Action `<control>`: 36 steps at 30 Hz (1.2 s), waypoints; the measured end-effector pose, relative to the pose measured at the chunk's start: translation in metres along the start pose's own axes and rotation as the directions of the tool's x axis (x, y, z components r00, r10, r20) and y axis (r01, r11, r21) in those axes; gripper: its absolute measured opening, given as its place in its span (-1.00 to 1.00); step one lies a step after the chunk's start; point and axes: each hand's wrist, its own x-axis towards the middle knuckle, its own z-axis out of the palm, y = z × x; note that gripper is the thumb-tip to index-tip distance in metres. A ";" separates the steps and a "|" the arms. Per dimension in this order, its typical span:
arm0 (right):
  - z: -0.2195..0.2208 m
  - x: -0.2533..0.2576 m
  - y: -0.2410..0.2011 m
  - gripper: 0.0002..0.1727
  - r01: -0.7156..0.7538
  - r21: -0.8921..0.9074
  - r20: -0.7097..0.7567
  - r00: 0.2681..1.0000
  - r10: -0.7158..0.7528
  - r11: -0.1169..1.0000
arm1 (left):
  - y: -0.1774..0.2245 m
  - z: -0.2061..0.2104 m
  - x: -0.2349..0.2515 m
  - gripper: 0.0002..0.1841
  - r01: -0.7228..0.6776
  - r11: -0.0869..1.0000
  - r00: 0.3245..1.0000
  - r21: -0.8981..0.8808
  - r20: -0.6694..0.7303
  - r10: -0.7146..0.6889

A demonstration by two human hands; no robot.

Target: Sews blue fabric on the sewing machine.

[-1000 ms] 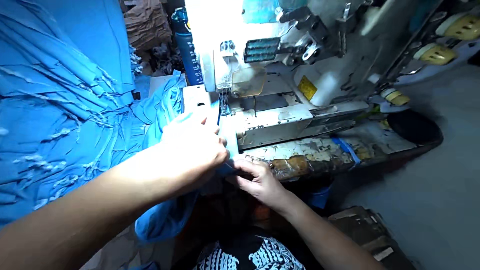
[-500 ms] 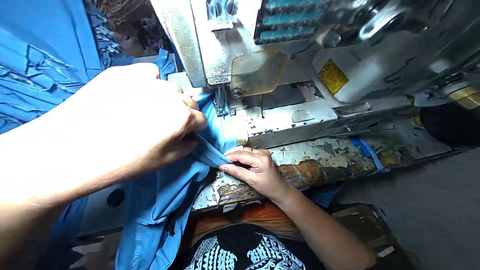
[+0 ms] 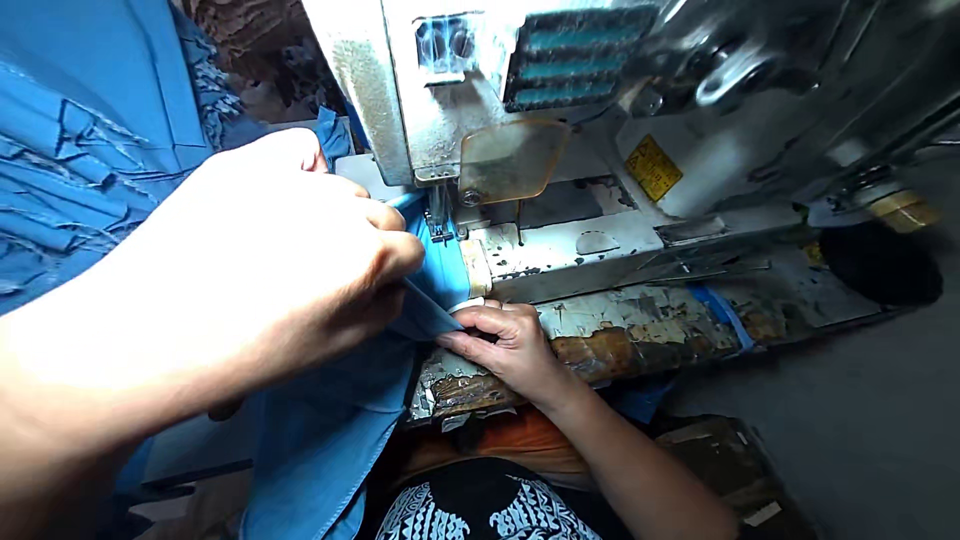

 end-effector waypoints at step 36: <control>0.000 -0.018 -0.055 -0.85 0.033 0.199 -0.021 0.999 -0.029 0.979 | 0.076 0.054 -0.034 -0.80 0.188 0.976 0.949 -0.106 -0.236 -0.209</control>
